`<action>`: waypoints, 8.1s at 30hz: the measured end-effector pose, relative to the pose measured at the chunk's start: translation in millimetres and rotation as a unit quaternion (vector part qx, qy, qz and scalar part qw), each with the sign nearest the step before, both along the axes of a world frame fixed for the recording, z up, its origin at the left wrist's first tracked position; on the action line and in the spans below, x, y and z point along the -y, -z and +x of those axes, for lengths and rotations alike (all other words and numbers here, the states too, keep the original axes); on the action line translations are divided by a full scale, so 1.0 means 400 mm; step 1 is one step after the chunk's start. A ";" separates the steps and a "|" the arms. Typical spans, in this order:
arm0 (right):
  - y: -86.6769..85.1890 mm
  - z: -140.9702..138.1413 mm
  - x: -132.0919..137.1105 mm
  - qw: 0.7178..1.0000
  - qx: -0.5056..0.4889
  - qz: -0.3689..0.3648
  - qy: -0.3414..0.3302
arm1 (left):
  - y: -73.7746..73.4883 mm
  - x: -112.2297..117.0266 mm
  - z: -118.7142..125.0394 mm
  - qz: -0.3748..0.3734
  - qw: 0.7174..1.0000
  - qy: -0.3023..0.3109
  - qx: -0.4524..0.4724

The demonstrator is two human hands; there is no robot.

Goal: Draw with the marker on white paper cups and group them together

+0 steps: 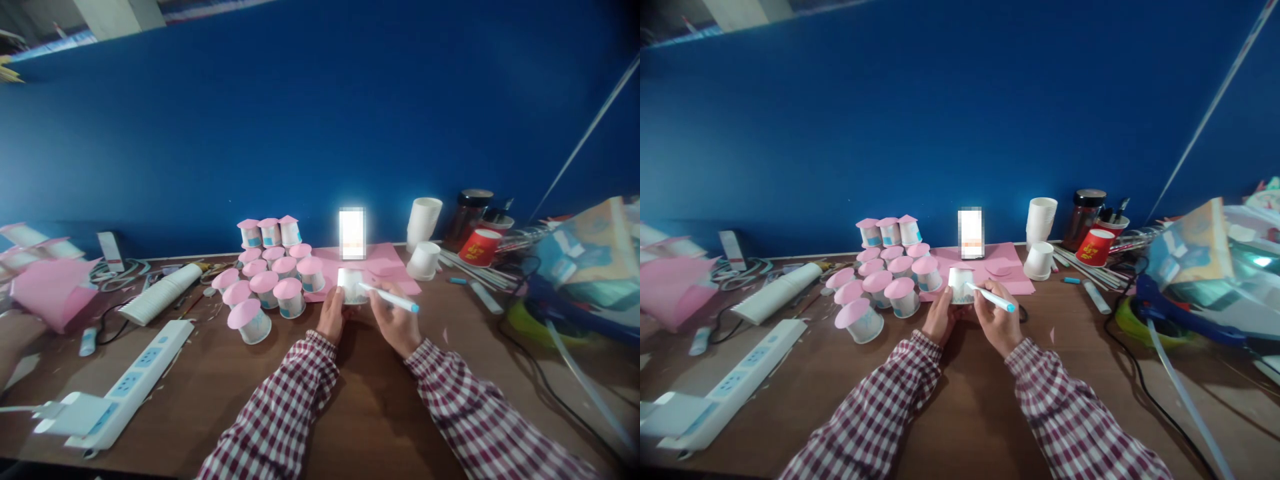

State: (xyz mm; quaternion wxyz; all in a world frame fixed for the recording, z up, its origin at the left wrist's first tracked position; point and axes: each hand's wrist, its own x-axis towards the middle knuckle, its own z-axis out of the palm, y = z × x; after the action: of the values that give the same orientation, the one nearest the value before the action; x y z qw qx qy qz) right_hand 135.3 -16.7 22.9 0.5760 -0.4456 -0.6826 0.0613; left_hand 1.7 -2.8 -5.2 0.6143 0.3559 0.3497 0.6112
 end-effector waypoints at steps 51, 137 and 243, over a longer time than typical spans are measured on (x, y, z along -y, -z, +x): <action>-0.001 0.000 -0.003 1.000 -0.009 -0.003 0.002 | 0.000 0.002 0.001 -0.008 1.000 -0.007 -0.006; -0.008 -0.005 0.009 1.000 -0.027 -0.007 0.006 | -0.006 0.000 0.003 -0.004 1.000 0.009 0.005; 0.003 0.000 -0.003 1.000 0.006 0.021 0.007 | 0.006 -0.006 -0.002 0.002 0.999 0.016 -0.028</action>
State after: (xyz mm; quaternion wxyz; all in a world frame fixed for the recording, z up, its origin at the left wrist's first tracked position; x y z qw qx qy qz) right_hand 135.3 -15.4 21.9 0.5817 -0.4387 -0.6838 0.0398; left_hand 1.0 -0.6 -7.5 0.6130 0.3795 0.3601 0.5920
